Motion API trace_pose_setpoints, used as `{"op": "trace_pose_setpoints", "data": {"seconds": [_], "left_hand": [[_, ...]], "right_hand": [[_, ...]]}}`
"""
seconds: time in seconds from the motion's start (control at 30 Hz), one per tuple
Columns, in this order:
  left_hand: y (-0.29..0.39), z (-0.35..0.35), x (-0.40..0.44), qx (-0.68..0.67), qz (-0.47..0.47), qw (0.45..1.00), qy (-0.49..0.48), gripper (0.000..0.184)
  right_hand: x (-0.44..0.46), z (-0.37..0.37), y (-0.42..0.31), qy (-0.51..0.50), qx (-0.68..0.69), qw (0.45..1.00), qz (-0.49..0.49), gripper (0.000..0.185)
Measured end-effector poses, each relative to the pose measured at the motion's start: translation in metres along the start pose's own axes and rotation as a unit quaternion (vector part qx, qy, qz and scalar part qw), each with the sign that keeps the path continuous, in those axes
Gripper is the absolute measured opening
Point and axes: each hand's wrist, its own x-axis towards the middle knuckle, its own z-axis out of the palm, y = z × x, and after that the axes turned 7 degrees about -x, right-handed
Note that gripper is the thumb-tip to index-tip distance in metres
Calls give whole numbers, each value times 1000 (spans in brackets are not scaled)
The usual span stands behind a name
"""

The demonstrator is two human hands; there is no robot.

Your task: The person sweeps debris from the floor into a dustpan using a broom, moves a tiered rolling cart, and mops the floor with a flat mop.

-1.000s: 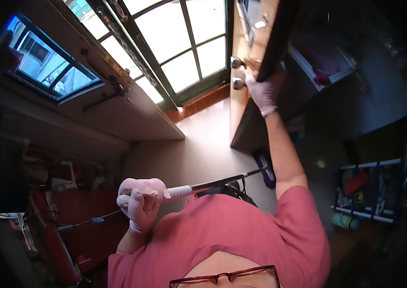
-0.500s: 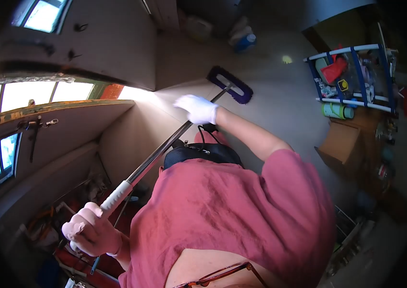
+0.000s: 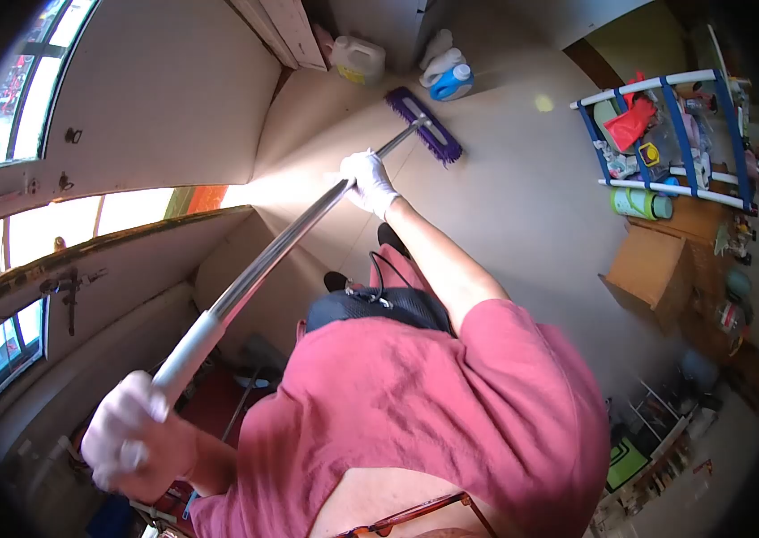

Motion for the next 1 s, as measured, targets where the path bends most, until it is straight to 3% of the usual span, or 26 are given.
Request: {"op": "trace_pose_setpoints", "data": {"seconds": [0.03,0.13,0.2,0.27,0.37,0.47,0.5,0.57,0.63,0.7,0.77,0.87,0.93,0.97,1.0], "left_hand": [[-26,3,3,61,9,998,-5,19],[-55,-9,10,37,-27,999,15,28],[-47,-23,1,45,-43,997,42,33],[-41,-31,-19,63,-54,992,93,35],[-13,-44,-47,57,-68,985,151,35],[32,-55,-59,67,-79,978,181,35],[51,-59,-63,67,-80,976,189,36],[94,-67,-70,74,-100,978,168,33],[117,-48,-72,180,-42,943,278,33],[142,-52,-81,136,-60,968,204,29],[155,-49,-85,177,-52,976,112,29],[148,-22,-85,27,80,966,244,32],[139,-13,-85,84,130,924,349,32],[133,-8,-83,112,155,897,398,32],[116,2,-70,203,177,830,488,31]], "right_hand": [[12,9,13,-19,-56,998,-4,24],[35,42,40,-48,-193,980,-31,15],[28,67,46,-125,-39,987,98,6],[30,30,16,-207,-126,969,58,3],[15,59,-2,-221,-183,955,-80,9],[1,66,-60,-355,-94,925,-98,5],[1,52,-89,-410,-101,898,-121,12],[-20,67,-127,-420,-50,894,-150,20],[-29,66,-164,-483,-15,858,-174,23],[-32,66,-184,-522,37,827,-203,28],[-25,63,-194,-509,63,824,-241,31],[-2,56,-203,-460,68,841,-275,32],[24,54,-207,-417,57,863,-280,32],[34,63,-205,-350,76,890,-282,23],[44,67,-204,-285,98,910,-283,22]]}}
